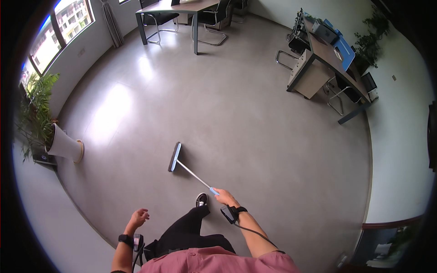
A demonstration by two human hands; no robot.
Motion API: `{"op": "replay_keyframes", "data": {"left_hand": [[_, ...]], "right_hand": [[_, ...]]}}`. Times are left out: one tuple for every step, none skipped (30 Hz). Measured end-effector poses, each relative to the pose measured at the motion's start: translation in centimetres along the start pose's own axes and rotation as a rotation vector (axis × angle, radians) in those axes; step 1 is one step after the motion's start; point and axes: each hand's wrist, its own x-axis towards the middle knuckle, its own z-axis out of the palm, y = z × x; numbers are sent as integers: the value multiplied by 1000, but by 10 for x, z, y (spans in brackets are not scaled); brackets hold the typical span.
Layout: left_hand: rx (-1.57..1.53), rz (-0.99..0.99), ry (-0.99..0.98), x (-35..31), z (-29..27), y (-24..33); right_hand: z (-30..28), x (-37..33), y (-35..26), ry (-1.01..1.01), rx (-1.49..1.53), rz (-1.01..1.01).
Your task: Sweep the floor and remove withered leaves from indoor plants.
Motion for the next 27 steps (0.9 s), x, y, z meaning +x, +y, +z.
{"op": "replay_keyframes", "data": {"left_hand": [[-35,-2,21,7,-11,6],[-61,-54,76,11,-17,5],[-91,-120,147,11,-26,-7],[-111,-214,147,14,-29,-18],[-127,-299,135,23,-32,-24],[-126,-298,128,29,-36,-36],[-223,-392,26,37,-40,-45],[-320,-497,-71,42,-40,-50],[-316,-499,-80,51,-34,-43],[-301,-482,-130,69,-27,-28],[-283,-463,-181,88,-18,-6],[-318,-409,-206,105,-9,20],[-305,-402,-214,121,-1,43],[-188,-339,-179,138,10,68],[-71,-277,-143,154,20,92],[-12,-231,-164,171,28,118],[49,-187,-182,185,37,145],[72,-180,-186,200,45,170],[94,-111,-185,213,54,195],[117,-40,-186,223,63,217],[138,-35,-190,228,70,235],[102,9,-183,237,80,258],[65,53,-176,244,91,280],[60,43,-177,251,99,291],[73,49,-175,253,105,300],[100,-26,-204,255,113,309],[126,-97,-236,258,123,322]], "right_hand": [[-5,16,15,22,-16,-8],[-13,26,26,32,-35,-21],[-27,21,23,-90,-28,123],[-38,9,39,-109,-53,199],[-44,-9,72,-62,7,220],[-52,-33,91,-51,52,286],[-60,-64,108,14,75,323],[-69,-95,113,29,153,451],[-78,-125,111,95,163,524],[-78,-155,125,141,185,626],[-70,-179,147,196,202,727],[-59,-200,171,271,215,743],[-60,-211,174,271,236,859],[-58,-210,177,339,192,915],[-57,-210,182,406,145,972],[-59,-204,194,416,164,985],[-65,-188,208,512,160,1020],[-65,-176,220,603,160,1054],[-75,-161,225,594,186,1120],[-96,-142,227,585,214,1187],[-121,-135,234,565,568,1005],[-148,-130,247,544,905,790],[-160,-126,251,554,924,785],[-178,-120,254,634,1016,579],[-191,-119,254,706,1101,377],[-205,-113,253,708,1113,375],[-221,-107,250,690,955,623]]}}
